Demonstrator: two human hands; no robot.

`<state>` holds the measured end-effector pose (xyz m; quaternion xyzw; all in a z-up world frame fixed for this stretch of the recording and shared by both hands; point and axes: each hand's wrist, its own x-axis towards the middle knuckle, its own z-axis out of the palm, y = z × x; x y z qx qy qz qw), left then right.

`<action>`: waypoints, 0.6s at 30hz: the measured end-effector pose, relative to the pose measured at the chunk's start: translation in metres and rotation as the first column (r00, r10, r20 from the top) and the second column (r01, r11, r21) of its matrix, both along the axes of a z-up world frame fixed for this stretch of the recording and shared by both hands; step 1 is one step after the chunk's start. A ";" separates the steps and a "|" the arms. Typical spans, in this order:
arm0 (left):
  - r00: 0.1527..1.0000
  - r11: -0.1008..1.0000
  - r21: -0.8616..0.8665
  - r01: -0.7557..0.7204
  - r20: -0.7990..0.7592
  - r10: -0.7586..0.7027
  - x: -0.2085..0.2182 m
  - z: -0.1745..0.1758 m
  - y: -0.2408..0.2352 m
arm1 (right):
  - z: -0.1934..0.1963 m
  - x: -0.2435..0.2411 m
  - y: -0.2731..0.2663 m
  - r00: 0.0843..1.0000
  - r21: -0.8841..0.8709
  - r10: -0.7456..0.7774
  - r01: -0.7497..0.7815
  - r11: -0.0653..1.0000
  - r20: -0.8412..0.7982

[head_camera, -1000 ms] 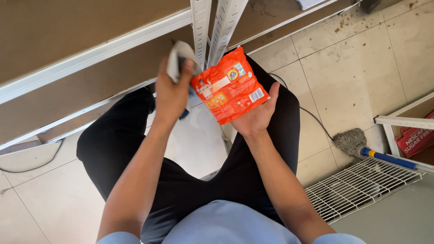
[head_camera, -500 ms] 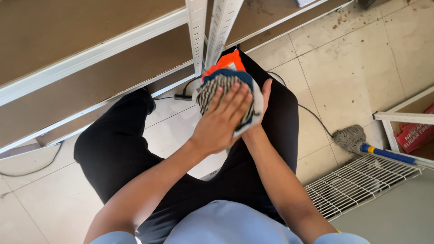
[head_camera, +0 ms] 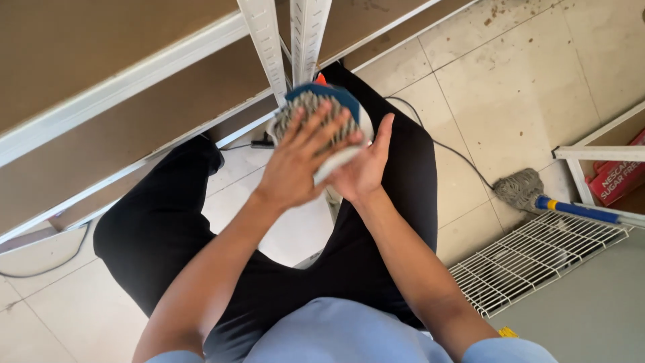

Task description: Wiping down individual detergent packets with a cloth and organizing them on storage shelves.

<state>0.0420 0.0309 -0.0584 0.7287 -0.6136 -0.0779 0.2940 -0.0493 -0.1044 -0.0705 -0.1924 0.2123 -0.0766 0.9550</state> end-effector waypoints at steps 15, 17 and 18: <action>0.996 0.999 0.010 0.050 0.076 -0.051 0.004 -0.003 0.008 | 0.011 -0.004 -0.012 0.991 0.001 0.012 -0.012 1.000 0.136; 0.997 0.999 -0.032 0.032 0.068 -0.030 0.002 -0.006 0.007 | 0.003 -0.003 -0.010 0.987 -0.011 0.012 -0.010 1.000 0.158; 0.997 0.999 -0.029 0.037 0.068 -0.035 0.001 -0.001 0.002 | 0.002 -0.001 -0.007 0.987 -0.008 0.007 -0.006 1.000 0.159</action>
